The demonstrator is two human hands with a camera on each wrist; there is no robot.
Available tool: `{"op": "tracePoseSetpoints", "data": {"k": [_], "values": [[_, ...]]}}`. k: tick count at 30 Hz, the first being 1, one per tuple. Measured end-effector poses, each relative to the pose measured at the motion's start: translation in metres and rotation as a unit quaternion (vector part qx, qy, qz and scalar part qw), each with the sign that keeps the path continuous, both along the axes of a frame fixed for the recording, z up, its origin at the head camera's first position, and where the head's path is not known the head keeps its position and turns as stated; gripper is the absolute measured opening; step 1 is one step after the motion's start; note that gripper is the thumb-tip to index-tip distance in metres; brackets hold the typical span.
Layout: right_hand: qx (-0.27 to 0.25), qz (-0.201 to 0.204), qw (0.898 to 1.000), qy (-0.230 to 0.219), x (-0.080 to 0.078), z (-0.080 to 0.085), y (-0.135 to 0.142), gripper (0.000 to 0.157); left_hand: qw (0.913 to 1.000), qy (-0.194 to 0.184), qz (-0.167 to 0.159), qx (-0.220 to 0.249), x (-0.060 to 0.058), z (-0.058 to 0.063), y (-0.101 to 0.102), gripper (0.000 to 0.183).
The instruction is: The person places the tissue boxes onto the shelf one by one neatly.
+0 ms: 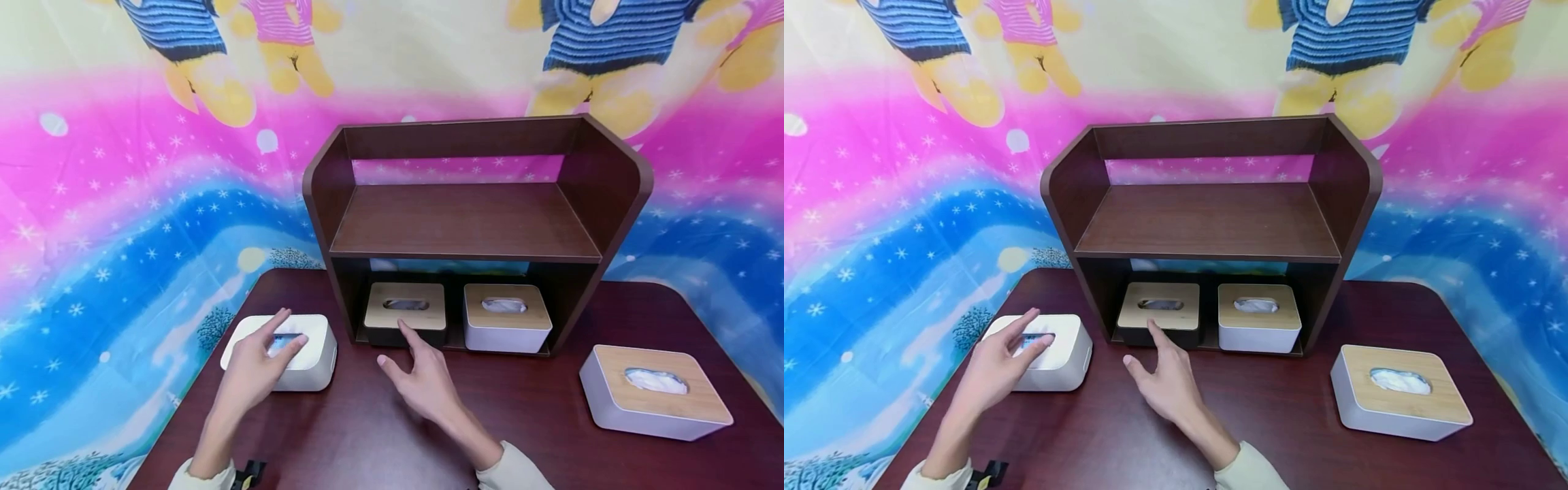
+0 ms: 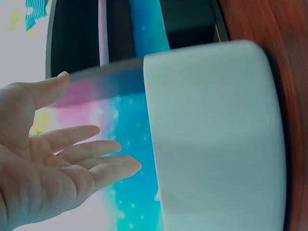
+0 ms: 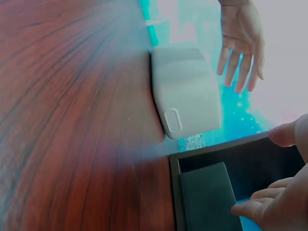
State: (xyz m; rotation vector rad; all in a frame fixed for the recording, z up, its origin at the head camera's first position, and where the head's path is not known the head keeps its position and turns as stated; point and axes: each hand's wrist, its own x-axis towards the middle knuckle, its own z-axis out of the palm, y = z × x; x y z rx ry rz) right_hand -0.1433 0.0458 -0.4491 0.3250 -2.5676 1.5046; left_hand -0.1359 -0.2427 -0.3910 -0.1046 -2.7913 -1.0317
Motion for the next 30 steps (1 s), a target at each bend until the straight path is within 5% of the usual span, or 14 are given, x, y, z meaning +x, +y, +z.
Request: {"op": "tracePoseSetpoints", "data": {"k": [9,25,30], "values": [[-0.002,0.065,0.997,-0.029,-0.006,-0.010,-0.020,0.079,0.9989,-0.021,0.027,-0.032,0.002,-0.002,-0.038,0.076],[0.007,0.102,0.993,-0.059,-0.009,-0.027,-0.054,0.084,0.9962,-0.075,0.042,-0.009,-0.004,-0.031,-0.094,0.094],[0.014,0.116,0.991,-0.072,-0.009,-0.027,-0.069,0.086,0.9925,-0.111,0.037,0.035,-0.005,-0.039,-0.103,0.101]]}}
